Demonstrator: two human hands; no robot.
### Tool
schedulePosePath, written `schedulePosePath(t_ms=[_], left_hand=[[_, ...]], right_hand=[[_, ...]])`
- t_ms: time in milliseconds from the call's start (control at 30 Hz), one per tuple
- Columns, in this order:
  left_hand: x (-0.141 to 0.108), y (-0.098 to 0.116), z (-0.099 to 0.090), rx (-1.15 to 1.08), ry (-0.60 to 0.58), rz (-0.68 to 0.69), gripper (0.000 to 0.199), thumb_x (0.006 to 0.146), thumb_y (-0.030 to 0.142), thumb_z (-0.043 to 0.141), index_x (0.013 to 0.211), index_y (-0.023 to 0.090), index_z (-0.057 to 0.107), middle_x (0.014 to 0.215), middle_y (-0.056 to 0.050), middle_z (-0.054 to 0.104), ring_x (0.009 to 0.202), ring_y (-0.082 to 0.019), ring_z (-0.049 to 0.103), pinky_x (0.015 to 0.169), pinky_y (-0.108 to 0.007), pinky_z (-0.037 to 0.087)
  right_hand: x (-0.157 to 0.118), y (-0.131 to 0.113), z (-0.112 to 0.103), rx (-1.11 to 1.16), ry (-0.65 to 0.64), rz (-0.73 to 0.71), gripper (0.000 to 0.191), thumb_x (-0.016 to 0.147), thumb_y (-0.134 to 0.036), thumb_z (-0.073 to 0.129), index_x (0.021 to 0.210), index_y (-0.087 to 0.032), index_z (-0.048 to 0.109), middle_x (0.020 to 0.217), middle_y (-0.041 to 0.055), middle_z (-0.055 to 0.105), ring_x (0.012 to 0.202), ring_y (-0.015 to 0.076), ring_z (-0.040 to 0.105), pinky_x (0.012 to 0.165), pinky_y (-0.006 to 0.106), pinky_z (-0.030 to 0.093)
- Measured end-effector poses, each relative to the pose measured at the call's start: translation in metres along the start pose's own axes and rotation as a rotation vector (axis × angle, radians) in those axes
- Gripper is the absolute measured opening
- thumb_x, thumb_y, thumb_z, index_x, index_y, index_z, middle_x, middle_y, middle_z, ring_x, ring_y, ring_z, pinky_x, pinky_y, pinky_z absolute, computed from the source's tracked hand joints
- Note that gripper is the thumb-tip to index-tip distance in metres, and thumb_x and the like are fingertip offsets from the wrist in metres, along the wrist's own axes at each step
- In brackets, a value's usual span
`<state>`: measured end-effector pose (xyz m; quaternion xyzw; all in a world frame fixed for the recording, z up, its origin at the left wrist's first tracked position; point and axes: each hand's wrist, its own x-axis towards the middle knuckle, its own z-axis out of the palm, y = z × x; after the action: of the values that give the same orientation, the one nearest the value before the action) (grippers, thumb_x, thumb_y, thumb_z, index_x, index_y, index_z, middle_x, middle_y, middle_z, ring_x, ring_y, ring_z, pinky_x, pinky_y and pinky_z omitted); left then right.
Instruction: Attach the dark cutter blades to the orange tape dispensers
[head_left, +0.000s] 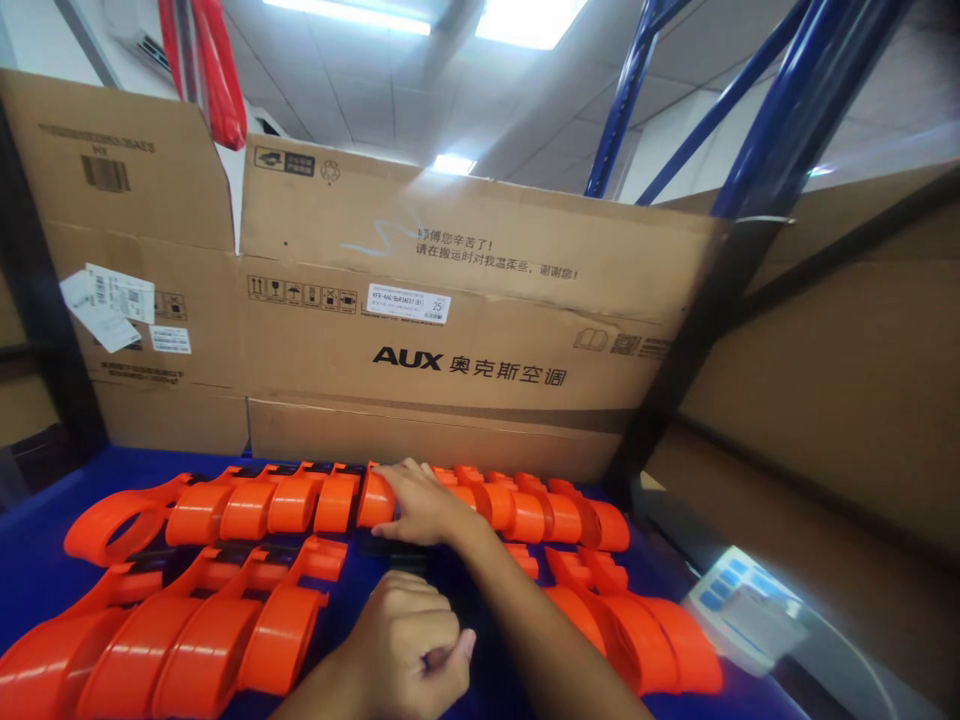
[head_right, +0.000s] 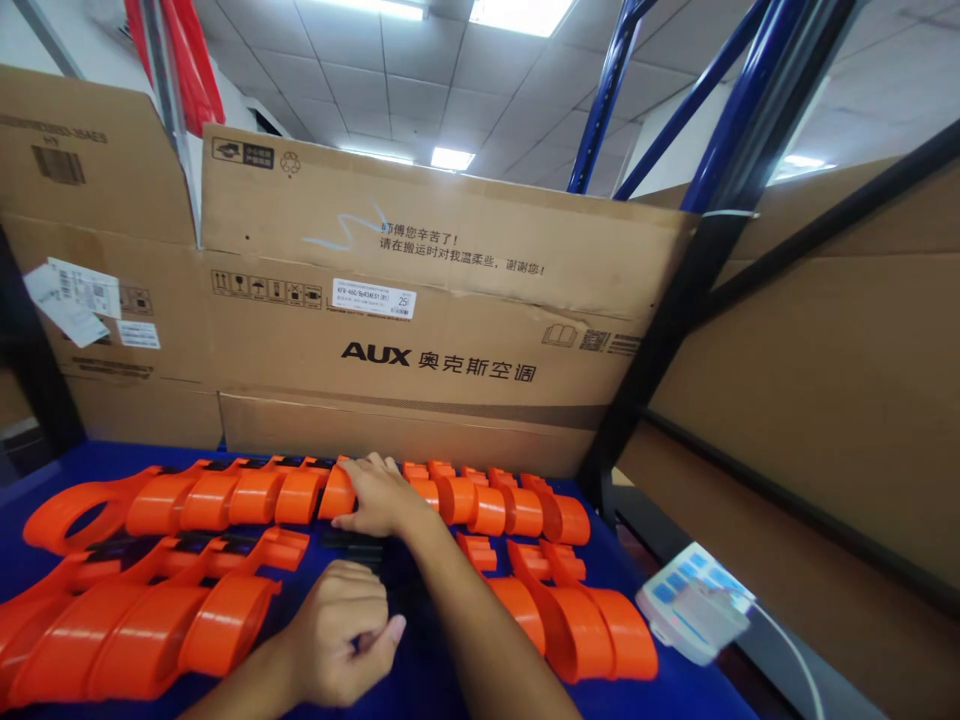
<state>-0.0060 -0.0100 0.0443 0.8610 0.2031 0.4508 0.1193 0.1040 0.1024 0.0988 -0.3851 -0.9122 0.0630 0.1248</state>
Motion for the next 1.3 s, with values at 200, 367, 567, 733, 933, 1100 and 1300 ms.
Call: schedulePosePath(t_ms=[200,367,567,733,933,1100,1300], left_hand=[[0.000,0.001,-0.001,-0.032,0.062,-0.103,0.044,0.093,0.020,0.056,0.053,0.026,0.039,0.049,0.002,0.042,0.046,-0.016,0.041,0.053,-0.034,0.029],[0.000,0.001,-0.004,-0.155,0.447,-0.286,0.034,0.096,0.029,0.055,0.063,0.026,0.050,0.061,0.000,0.047,0.059,-0.020,0.047,0.060,-0.034,0.036],[0.011,-0.015,-0.009,-0.364,1.065,-0.740,0.037,0.092,0.054,0.061,0.120,0.031,0.057,0.121,-0.006,0.060,0.110,-0.027,0.057,0.091,-0.036,0.048],[0.019,-0.019,-0.011,-0.644,1.020,-0.847,0.049,0.088,0.059,0.066,0.130,0.033,0.061,0.138,-0.008,0.061,0.122,-0.030,0.060,0.083,-0.035,0.055],[0.023,-0.012,-0.006,-1.229,0.969,-0.900,0.054,0.083,0.064,0.069,0.114,0.020,0.075,0.110,-0.009,0.079,0.098,-0.031,0.074,0.083,-0.040,0.058],[0.015,-0.021,0.004,-1.122,1.040,-0.913,0.046,0.071,0.047,0.086,0.106,0.019,0.077,0.107,-0.005,0.079,0.105,-0.026,0.071,0.093,-0.034,0.054],[0.015,-0.016,0.003,-1.080,0.940,-0.926,0.048,0.074,0.049,0.084,0.112,0.020,0.076,0.109,-0.005,0.079,0.105,-0.027,0.071,0.090,-0.033,0.055]], right_hand=[[-0.005,-0.001,-0.017,0.005,0.070,-0.010,0.087,0.082,-0.044,0.079,0.155,-0.015,0.040,0.150,0.0183,0.054,0.134,0.0348,0.046,0.113,0.049,0.033],[-0.016,-0.005,-0.042,-0.006,0.155,-0.022,0.080,0.086,-0.040,0.074,0.155,-0.017,0.038,0.153,0.0167,0.050,0.134,0.0330,0.044,0.113,0.051,0.032],[-0.047,-0.020,-0.074,0.028,0.434,-0.067,0.081,0.083,-0.029,0.071,0.156,-0.024,0.035,0.152,0.0147,0.049,0.135,0.0346,0.043,0.112,0.054,0.035],[-0.081,-0.047,-0.085,0.113,0.429,-0.176,0.083,0.077,-0.022,0.070,0.153,-0.027,0.038,0.149,0.0116,0.051,0.132,0.0340,0.047,0.110,0.054,0.040],[-0.107,-0.072,-0.069,0.127,0.277,-0.177,0.081,0.072,-0.017,0.069,0.150,-0.023,0.046,0.141,0.0111,0.057,0.127,0.0327,0.050,0.115,0.053,0.037],[-0.113,-0.063,-0.046,0.363,0.352,-0.181,0.066,0.081,-0.028,0.071,0.144,-0.025,0.053,0.144,0.0110,0.055,0.132,0.0329,0.050,0.115,0.049,0.038],[-0.086,-0.031,0.001,0.890,0.775,0.307,0.035,0.099,-0.043,0.057,0.128,-0.023,0.061,0.108,0.0080,0.068,0.098,0.0237,0.066,0.088,0.037,0.054]])
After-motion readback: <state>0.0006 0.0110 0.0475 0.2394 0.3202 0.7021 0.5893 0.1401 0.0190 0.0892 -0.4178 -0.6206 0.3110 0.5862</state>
